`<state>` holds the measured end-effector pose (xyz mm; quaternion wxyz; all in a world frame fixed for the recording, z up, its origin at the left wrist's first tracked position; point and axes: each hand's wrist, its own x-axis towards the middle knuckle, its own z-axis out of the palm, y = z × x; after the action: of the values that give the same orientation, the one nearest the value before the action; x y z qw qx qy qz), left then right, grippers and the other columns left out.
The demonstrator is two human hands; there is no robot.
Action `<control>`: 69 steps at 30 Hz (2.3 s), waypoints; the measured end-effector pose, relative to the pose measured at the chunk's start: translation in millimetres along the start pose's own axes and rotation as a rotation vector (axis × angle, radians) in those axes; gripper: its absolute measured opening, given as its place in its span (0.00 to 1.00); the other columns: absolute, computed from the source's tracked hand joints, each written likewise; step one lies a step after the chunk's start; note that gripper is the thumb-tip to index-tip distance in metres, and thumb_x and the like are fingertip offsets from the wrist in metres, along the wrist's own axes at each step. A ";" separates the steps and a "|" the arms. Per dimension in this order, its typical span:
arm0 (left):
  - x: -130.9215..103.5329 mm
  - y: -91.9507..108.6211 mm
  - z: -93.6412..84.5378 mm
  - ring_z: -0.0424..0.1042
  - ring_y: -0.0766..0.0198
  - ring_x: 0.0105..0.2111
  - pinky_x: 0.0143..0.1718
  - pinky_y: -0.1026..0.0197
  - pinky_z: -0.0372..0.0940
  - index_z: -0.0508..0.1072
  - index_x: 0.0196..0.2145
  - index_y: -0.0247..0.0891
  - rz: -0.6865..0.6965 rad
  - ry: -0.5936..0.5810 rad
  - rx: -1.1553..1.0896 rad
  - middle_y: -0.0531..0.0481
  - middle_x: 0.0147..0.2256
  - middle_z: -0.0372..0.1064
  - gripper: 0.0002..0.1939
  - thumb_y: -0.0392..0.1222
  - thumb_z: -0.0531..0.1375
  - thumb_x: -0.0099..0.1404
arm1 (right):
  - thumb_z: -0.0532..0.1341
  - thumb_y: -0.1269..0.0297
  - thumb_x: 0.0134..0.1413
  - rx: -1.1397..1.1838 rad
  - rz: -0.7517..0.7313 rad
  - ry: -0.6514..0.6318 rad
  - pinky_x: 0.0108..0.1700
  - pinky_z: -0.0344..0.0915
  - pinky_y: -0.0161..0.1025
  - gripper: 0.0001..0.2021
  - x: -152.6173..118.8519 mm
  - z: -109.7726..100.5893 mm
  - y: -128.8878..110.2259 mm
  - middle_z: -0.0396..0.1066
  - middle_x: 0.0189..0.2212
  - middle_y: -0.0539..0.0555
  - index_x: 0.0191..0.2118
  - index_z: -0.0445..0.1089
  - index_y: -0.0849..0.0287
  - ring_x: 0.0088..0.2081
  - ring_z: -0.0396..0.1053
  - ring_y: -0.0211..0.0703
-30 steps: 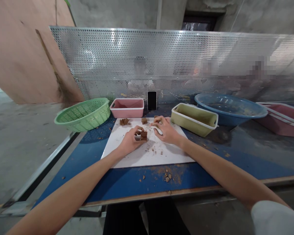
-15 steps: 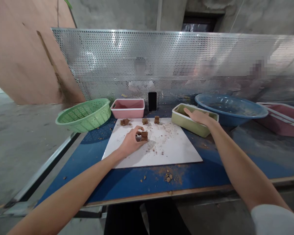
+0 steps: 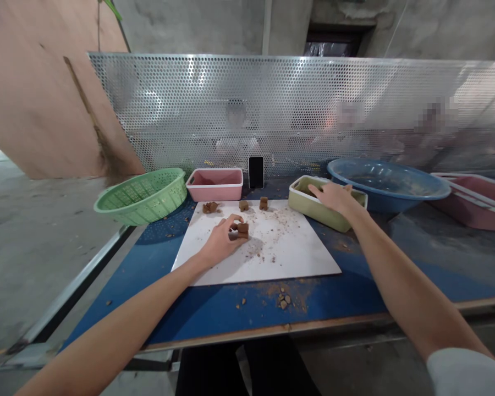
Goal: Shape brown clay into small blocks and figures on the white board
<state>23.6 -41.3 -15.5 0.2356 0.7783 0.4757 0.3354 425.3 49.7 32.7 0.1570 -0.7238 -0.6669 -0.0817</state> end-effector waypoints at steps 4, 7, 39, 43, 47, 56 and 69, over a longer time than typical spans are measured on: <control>-0.6 4.0 -1.1 0.80 0.54 0.41 0.46 0.51 0.71 0.66 0.56 0.45 -0.025 -0.013 -0.061 0.45 0.44 0.79 0.29 0.42 0.70 0.59 | 0.47 0.51 0.73 0.112 -0.320 0.222 0.57 0.54 0.64 0.27 -24.5 -9.4 -47.7 0.71 0.46 0.68 0.49 0.79 0.63 0.52 0.67 0.64; -0.6 6.8 -0.7 0.81 0.55 0.38 0.41 0.55 0.72 0.64 0.55 0.44 -0.062 -0.021 -0.129 0.46 0.43 0.80 0.30 0.42 0.71 0.58 | 0.49 0.53 0.74 0.240 -0.642 0.238 0.56 0.56 0.58 0.23 -56.0 -5.6 -94.3 0.70 0.46 0.64 0.57 0.76 0.59 0.49 0.67 0.57; 0.9 6.0 0.2 0.79 0.59 0.32 0.36 0.58 0.70 0.63 0.53 0.44 -0.044 -0.003 -0.104 0.48 0.41 0.81 0.30 0.48 0.71 0.58 | 0.54 0.55 0.73 0.014 -1.211 0.310 0.55 0.56 0.54 0.21 -107.7 25.5 -148.4 0.72 0.56 0.62 0.65 0.70 0.51 0.54 0.64 0.58; 0.5 7.7 -0.1 0.79 0.59 0.32 0.37 0.58 0.70 0.63 0.53 0.44 -0.052 -0.007 -0.124 0.48 0.41 0.81 0.29 0.47 0.71 0.58 | 0.53 0.56 0.74 -0.026 -1.192 0.347 0.54 0.56 0.53 0.21 -103.9 25.7 -145.8 0.72 0.56 0.62 0.66 0.68 0.53 0.54 0.65 0.57; -0.2 8.7 0.0 0.80 0.59 0.33 0.38 0.57 0.70 0.63 0.53 0.43 -0.056 -0.015 -0.155 0.47 0.41 0.81 0.29 0.45 0.70 0.58 | 0.52 0.57 0.75 -0.027 -1.234 0.291 0.54 0.56 0.53 0.18 -98.9 22.4 -139.9 0.72 0.56 0.60 0.61 0.72 0.51 0.53 0.65 0.55; -0.7 8.0 -0.3 0.81 0.57 0.36 0.40 0.56 0.73 0.64 0.55 0.43 -0.027 -0.044 -0.207 0.46 0.43 0.81 0.29 0.45 0.69 0.59 | 0.52 0.57 0.75 0.074 -1.254 0.181 0.57 0.58 0.57 0.19 -94.6 25.0 -132.8 0.69 0.56 0.62 0.62 0.71 0.51 0.56 0.64 0.56; -0.1 4.2 0.8 0.81 0.57 0.37 0.42 0.56 0.72 0.64 0.55 0.44 -0.016 -0.041 -0.156 0.45 0.45 0.81 0.30 0.47 0.71 0.59 | 0.55 0.58 0.73 0.591 -0.852 -0.133 0.61 0.59 0.59 0.14 -116.5 25.8 -158.3 0.65 0.48 0.59 0.51 0.78 0.53 0.55 0.64 0.53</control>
<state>26.6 -43.3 -13.2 0.3081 0.7604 0.4495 0.3533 254.7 -41.5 -11.0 0.2646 -0.3169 -0.9054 0.0994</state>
